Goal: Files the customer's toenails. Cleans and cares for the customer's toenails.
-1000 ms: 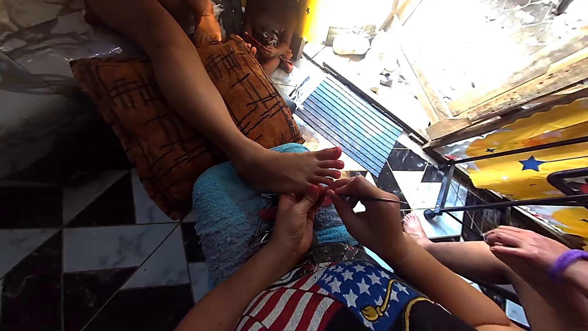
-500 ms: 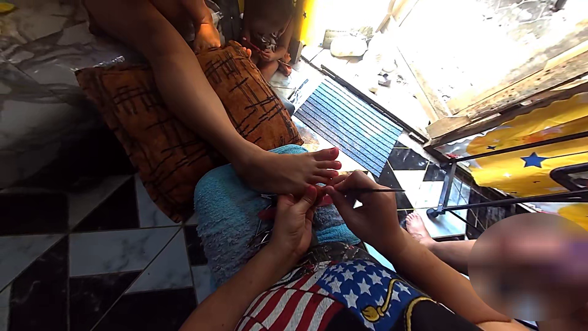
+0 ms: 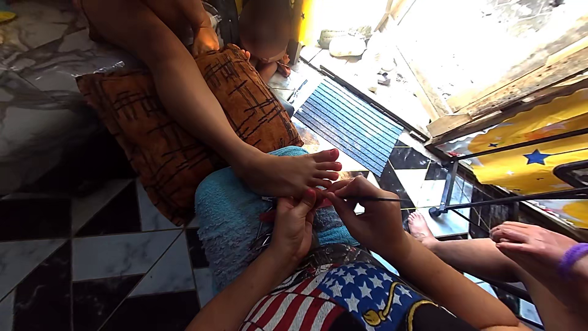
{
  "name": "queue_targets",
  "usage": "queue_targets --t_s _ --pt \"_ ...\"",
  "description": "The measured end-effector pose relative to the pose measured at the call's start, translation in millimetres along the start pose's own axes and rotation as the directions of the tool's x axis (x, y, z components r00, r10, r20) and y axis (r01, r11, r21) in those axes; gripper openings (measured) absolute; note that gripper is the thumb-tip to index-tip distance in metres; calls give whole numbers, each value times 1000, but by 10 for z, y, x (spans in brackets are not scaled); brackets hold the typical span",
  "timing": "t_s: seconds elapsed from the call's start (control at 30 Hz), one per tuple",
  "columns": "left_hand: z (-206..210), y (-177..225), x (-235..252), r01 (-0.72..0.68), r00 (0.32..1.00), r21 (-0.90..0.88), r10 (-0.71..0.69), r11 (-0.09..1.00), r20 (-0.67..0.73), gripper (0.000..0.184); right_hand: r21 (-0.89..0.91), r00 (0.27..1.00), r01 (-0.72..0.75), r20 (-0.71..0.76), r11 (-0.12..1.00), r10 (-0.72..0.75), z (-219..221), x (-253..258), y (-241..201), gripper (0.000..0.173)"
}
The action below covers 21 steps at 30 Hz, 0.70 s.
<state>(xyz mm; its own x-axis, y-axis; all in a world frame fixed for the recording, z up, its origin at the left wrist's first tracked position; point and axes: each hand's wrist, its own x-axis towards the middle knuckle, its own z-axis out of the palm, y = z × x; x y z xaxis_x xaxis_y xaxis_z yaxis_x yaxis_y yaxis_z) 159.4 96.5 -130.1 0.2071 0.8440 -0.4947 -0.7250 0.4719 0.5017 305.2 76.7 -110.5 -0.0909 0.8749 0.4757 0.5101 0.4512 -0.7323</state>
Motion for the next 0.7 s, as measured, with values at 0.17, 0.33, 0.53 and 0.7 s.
queue_targets --t_s 0.17,0.33,0.53,0.7 --pt "11 -1 -9 -2 1000 7 2 1000 -17 16 -99 999 51 9 994 -50 19 -10 -2 6" --pt "2 0 -16 -10 1000 16 10 1000 -4 15 -9 1000 14 -6 1000 -14 17 10 17 6" --pt "-5 -13 -5 -15 1000 16 15 1000 -1 16 -102 998 60 25 993 -58 6 2 -30 6" --pt "-31 -16 -10 -28 1000 42 28 999 11 16 -86 1000 26 9 996 -25 23 19 -6 6"
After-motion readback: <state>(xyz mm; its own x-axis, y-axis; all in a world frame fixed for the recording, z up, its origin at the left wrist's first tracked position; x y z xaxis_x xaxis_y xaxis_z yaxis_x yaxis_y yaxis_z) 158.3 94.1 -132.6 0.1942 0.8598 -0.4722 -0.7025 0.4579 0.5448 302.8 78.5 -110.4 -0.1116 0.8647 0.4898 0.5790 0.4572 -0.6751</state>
